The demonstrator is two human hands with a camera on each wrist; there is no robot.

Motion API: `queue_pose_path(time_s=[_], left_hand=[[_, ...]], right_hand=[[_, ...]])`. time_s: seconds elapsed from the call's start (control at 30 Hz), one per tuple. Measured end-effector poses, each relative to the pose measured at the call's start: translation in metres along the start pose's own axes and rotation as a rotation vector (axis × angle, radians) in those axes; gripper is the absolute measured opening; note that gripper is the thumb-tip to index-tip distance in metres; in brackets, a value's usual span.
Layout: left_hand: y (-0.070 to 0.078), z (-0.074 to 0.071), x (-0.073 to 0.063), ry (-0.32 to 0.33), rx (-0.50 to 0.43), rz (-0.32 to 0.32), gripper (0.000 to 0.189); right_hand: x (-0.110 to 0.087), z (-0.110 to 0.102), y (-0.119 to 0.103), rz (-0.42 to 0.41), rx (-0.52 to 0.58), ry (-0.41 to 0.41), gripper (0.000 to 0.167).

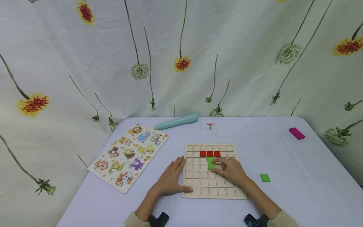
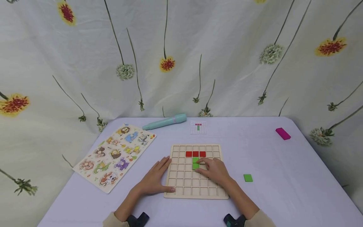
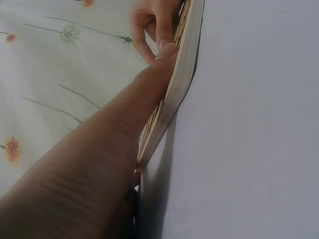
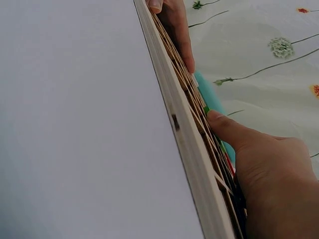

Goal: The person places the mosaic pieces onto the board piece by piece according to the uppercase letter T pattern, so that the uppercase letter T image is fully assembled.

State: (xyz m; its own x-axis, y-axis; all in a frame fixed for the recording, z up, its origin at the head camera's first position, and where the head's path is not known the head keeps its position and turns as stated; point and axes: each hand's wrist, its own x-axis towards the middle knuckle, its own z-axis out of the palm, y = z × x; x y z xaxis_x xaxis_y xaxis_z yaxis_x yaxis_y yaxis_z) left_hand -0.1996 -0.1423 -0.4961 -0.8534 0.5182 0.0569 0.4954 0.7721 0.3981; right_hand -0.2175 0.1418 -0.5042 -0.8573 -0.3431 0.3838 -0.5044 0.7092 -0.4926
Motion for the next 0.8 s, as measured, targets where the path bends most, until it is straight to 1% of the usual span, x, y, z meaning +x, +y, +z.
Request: queue_pose_path(time_s=[0.4, 0.6, 0.8], left_hand=[[0.0006, -0.0013, -0.0004, -0.001, -0.003, -0.005, 0.117], [-0.0004, -0.0002, -0.0003, -0.005, 0.010, -0.009, 0.118], [-0.0006, -0.0005, -0.0005, -0.007, -0.001, -0.007, 0.118]], right_hand=[[-0.0016, -0.0007, -0.0014, -0.025, 0.005, 0.016, 0.032], [-0.0036, -0.0029, -0.0022, -0.031, 0.036, 0.016, 0.030], [-0.0078, -0.0080, -0.0005, -0.038, 0.067, 0.005, 0.029]])
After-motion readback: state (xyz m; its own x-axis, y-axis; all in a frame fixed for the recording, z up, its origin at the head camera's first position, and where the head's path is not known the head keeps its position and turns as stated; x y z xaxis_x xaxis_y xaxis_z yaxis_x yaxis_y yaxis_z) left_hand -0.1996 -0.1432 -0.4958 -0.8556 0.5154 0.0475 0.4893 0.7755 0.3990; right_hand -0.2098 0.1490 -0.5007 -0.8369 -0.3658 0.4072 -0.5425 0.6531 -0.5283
